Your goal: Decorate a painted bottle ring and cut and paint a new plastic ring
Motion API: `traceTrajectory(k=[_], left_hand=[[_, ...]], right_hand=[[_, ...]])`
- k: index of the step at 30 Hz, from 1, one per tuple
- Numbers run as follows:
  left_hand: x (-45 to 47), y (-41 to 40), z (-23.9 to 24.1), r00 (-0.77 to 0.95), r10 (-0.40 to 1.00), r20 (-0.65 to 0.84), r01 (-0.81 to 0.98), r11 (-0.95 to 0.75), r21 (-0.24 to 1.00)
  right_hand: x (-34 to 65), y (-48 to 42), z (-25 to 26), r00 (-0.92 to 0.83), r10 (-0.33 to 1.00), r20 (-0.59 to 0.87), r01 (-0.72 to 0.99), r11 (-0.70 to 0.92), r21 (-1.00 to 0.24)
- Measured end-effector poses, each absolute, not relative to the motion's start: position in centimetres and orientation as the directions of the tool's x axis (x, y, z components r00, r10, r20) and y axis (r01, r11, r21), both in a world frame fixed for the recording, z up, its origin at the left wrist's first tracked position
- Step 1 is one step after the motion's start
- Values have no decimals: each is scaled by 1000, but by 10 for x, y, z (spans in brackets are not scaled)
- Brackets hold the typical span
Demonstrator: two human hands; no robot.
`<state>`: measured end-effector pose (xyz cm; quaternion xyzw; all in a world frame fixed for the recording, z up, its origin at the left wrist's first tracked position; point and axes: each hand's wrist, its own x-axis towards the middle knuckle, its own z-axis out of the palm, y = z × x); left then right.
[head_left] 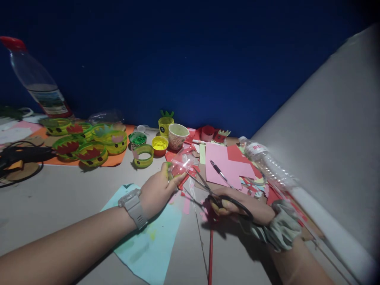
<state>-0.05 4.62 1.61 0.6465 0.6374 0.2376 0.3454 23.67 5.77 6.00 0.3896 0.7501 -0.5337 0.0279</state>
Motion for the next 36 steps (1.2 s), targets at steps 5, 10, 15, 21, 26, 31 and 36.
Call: traceTrajectory(k=[5,10,15,21,26,31,36], left_hand=[[-1,47,15,63,990,-124,657,52,752],[-1,46,15,77,989,-127,663,45,748],[-2,47,17,64,991,-117,653,47,756],[-2,48,17,61,990,-127,638,59,768],[0,48,16,48,990,-129,663,65,746],[-3,49,12,58,992,-108,537,60,842],[-6,50,7,83,996,-21,368,-11,930]], right_hand=[[232,53,60,-544,703,-458,753,168,-637],[231,51,60,-495,738,-458,802,186,-568],[235,59,55,-630,600,-493,662,83,-745],[230,58,56,-519,749,-411,786,231,-573],[234,60,55,-623,631,-462,666,118,-737],[236,64,49,-674,599,-433,534,-12,-846],[236,59,52,-641,637,-428,587,49,-808]])
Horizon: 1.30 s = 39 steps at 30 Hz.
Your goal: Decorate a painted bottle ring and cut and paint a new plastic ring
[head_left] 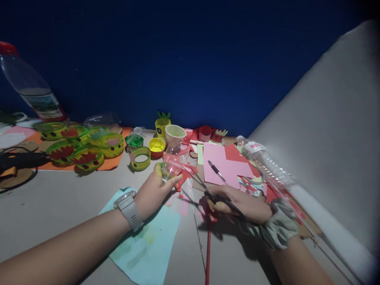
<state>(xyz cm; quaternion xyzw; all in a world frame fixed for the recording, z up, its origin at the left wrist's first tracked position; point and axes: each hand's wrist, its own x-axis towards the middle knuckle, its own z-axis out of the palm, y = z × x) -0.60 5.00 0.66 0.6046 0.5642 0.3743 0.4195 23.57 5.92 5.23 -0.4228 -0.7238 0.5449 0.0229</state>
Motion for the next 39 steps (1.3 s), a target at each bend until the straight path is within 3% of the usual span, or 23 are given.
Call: traceTrajectory(k=[4,11,14,17,21,24,30,39], left_hand=[[-6,51,8,105,994,-15,337,-22,941],[-4,50,10,195,976,-91,187,54,981],[-2,49,7,254,966,-42,65,26,998],[-1,48,5,259,966,-15,-44,27,999],[0,47,5,289,957,13,-110,20,994],[-1,46,5,233,972,-3,-89,24,996],[-3,47,6,145,989,-22,44,16,999],[-6,53,11,148,983,-106,45,100,994]], right_hand=[[238,57,50,-648,638,-416,605,100,-790],[232,54,50,-699,559,-445,547,18,-837],[227,53,50,-705,607,-366,534,115,-838],[224,52,46,-615,736,-284,632,244,-736],[222,51,41,-475,824,-308,793,248,-557],[221,50,40,-481,818,-316,804,268,-531],[220,50,43,-496,805,-324,769,235,-594],[227,54,39,-496,804,-329,763,222,-608]])
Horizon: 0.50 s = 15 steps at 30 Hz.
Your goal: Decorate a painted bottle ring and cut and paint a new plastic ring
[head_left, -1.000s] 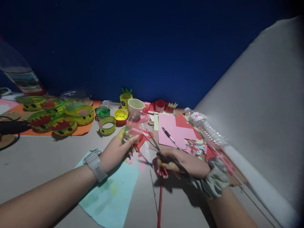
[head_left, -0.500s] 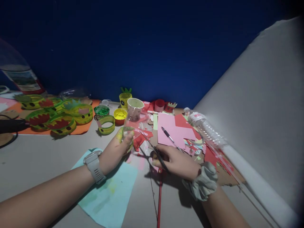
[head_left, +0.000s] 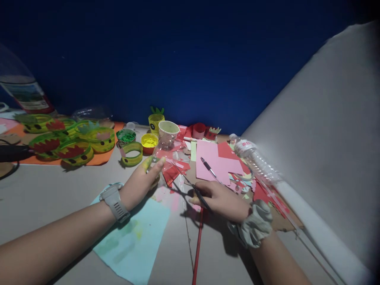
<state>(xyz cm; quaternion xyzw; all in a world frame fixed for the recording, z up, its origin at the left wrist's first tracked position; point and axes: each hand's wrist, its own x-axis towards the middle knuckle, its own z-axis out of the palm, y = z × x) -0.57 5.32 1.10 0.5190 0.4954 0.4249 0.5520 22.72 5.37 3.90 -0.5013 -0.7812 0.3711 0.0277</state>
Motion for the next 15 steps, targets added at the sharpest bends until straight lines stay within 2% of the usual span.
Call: traceTrajectory(k=[11,15], left_hand=[[-7,53,19,44,996,-80,68,77,995],[-7,52,12,126,984,-127,-23,131,991]], right_hand=[[235,59,28,-486,830,-274,741,225,-632],[230,59,30,-442,872,-212,753,232,-616]])
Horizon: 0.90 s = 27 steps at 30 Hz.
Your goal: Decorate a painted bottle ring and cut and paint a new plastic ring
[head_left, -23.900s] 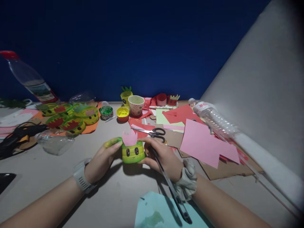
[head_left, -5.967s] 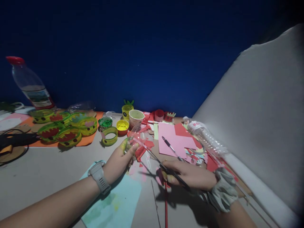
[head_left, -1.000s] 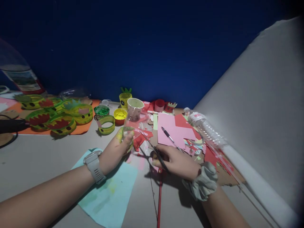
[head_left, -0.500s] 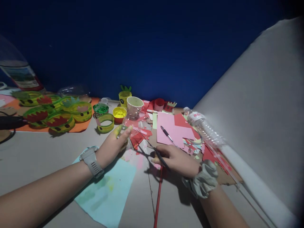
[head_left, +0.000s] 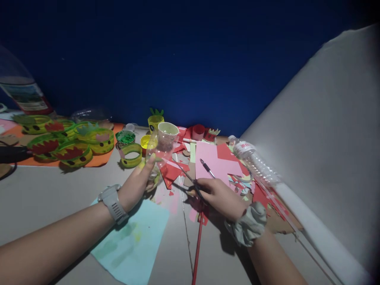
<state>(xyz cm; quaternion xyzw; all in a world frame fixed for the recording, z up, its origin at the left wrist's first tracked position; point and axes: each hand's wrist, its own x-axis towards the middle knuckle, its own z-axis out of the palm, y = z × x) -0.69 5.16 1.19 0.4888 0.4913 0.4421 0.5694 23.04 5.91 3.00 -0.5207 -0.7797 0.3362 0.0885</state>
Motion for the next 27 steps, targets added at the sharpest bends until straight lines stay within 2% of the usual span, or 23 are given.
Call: traceTrajectory(k=[2,5,8,11,14,17,21,27], left_hand=[[-6,50,9,187,972,-140,-101,161,982],[-3,46,8,294,944,-146,-168,202,965],[-2,41,7,406,904,-136,-127,203,971],[-2,38,8,328,941,-84,13,84,996],[-3,37,13,232,973,-13,198,-34,980],[-2,37,17,189,982,10,181,-45,982],[-2,36,12,95,994,-48,79,41,996],[-5,42,6,-47,995,85,83,-81,993]], right_hand=[[227,57,30,-411,901,-141,720,226,-656],[221,53,26,-386,921,-42,582,208,-786],[217,47,19,-254,960,114,426,217,-878],[216,44,15,-130,960,247,315,276,-908],[216,43,17,-66,970,234,425,239,-873],[215,43,20,-41,984,174,521,170,-837],[211,45,16,-89,984,153,504,177,-845],[210,43,8,-236,968,82,391,172,-904]])
